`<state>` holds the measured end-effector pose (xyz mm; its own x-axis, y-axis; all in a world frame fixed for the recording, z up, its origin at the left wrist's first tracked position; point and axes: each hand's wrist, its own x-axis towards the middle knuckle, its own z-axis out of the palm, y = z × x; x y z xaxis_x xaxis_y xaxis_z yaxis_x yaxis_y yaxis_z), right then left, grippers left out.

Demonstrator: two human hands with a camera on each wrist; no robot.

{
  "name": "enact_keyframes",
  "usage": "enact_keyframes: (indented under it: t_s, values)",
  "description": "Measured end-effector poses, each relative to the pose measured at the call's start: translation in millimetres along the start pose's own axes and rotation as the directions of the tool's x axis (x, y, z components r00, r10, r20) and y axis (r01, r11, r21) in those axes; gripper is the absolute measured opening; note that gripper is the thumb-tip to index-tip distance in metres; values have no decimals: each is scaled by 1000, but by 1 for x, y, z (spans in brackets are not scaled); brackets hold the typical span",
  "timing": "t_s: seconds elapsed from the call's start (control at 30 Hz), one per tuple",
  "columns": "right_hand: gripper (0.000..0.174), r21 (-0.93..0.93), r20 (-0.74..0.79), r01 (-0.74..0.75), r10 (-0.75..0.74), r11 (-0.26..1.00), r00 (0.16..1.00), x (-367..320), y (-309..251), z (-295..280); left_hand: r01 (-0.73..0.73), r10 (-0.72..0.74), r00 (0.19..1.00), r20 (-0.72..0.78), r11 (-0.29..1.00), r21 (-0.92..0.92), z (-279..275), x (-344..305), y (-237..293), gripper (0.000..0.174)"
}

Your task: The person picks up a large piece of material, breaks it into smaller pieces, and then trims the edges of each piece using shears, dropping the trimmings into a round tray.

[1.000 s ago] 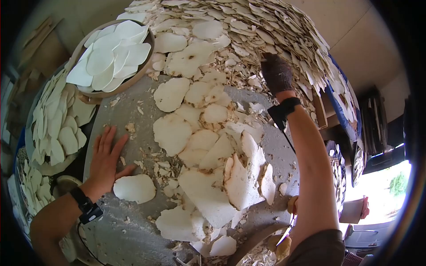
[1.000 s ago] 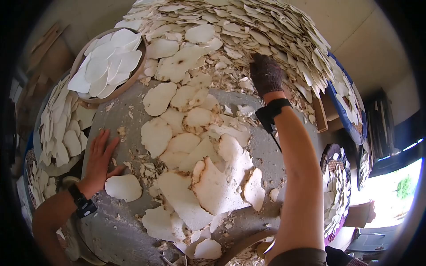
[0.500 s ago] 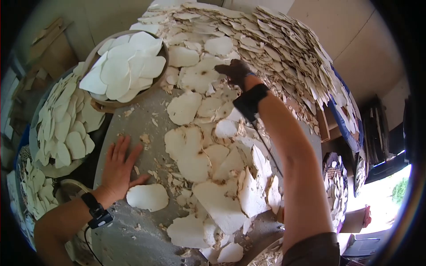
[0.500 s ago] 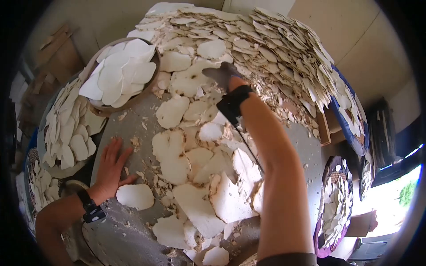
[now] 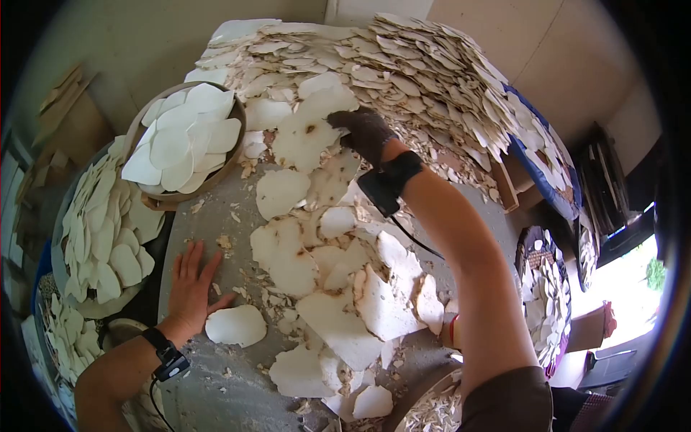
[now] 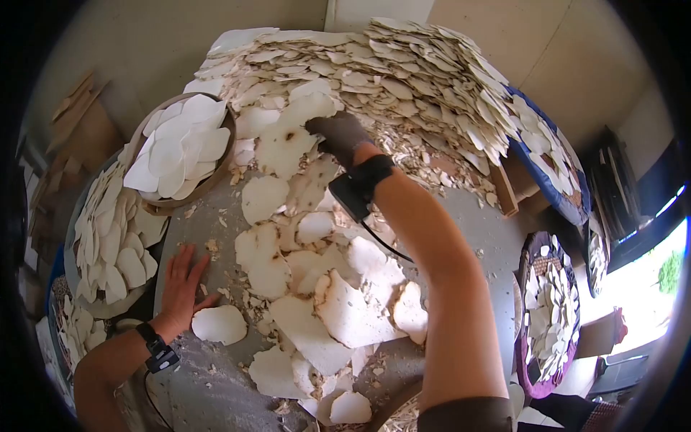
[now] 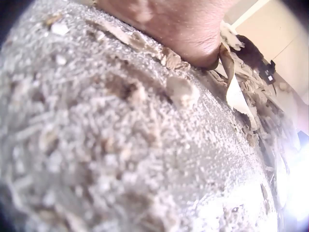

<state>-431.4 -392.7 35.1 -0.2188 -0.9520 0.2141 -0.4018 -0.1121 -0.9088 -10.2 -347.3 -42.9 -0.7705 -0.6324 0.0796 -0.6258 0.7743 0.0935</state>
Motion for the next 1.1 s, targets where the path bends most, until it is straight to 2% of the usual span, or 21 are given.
enact_keyframes:
  t_s: [0.03, 0.1, 0.13, 0.17, 0.27, 0.33, 0.37, 0.4, 0.5, 0.57, 0.63, 0.7, 0.77, 0.8, 0.83, 0.87, 0.9, 0.93, 0.97, 1.03, 1.1]
  values:
    - [29, -250, 50, 243, -238, 937, 970, -11, -3, -15, 1, -1, 1000, -1, 1000, 6, 0, 0, 0, 74]
    - [31, -582, 287, 636, -603, 508, 744, -33, -8, -33, 2, -2, 1000, -13, 1000, 13, 2, -1, 0, 75]
    - [31, -306, 230, 441, -384, 844, 894, -48, -27, -33, 2, -2, 1000, -26, 1000, 16, 4, -1, -1, 75]
    - [32, 17, 259, 121, -122, 992, 958, -68, -57, -30, 3, -2, 999, -37, 1000, 19, 5, -1, -1, 76]
    - [32, 104, 511, 135, -169, 985, 843, -107, -38, -31, 8, -7, 999, -35, 1000, 21, 7, -1, 0, 77]
    - [33, 73, 631, -238, 141, 968, 763, -137, -63, -19, 10, -9, 1000, -20, 1000, 15, 6, -1, 0, 74]
    - [34, -18, 670, -435, 333, 900, 663, -148, -97, -18, 12, -11, 1000, -12, 1000, 13, 6, -1, 0, 72]
    - [33, 12, 737, -509, 337, 861, 586, -152, -102, -21, 9, -8, 1000, -13, 1000, 16, 6, -1, 0, 72]
    - [33, 32, 531, -581, 479, 813, 699, -119, -49, -40, -1, 1, 1000, -17, 1000, 10, 3, -2, 2, 72]
    - [27, 31, 324, -459, 425, 888, 845, -92, -1, -48, -2, 2, 1000, -29, 1000, -4, 0, -1, 3, 72]
    - [25, -204, 273, -311, 359, 928, 893, -66, 21, -46, -14, 13, 999, -43, 999, -28, 0, 0, 2, 72]
    - [28, -581, 256, 62, 110, 812, 960, -52, 35, -27, -20, 18, 999, -44, 999, -42, 0, -2, 2, 72]
    - [35, -613, 246, 228, -92, 757, 965, -46, 48, -3, -30, 29, 999, -44, 999, -41, -3, 1, 4, 72]
    - [35, -575, 243, 195, -62, 794, 968, -37, 63, 10, -13, 12, 999, -32, 999, -30, -4, 3, 5, 71]
    - [37, -653, 352, 353, -143, 670, 925, -38, 57, 20, 0, -1, 1000, -20, 1000, -22, -3, 3, 5, 71]
    - [38, -657, 308, 338, -170, 673, 936, -50, 45, 36, 12, -12, 1000, -7, 1000, -14, -2, 3, 6, 71]
    - [40, -644, 417, 353, -75, 679, 906, -59, 24, 42, 5, -5, 1000, -13, 1000, -14, -2, 3, 6, 71]
    - [40, -552, 570, 532, -175, 643, 803, -58, 34, 49, 0, 0, 1000, -18, 1000, -12, -2, 3, 6, 72]
    - [41, -615, 520, 386, -13, 688, 854, -72, -4, 52, -3, 3, 1000, -24, 1000, -9, -2, 3, 6, 72]
    - [40, -399, 615, 532, -213, 747, 759, -83, -4, 45, 2, -3, 1000, -24, 1000, -31, -3, 2, 8, 71]
    - [40, -229, 550, 305, -136, 924, 824, -85, -5, 30, 7, -8, 1000, -22, 999, -47, -4, 2, 9, 71]
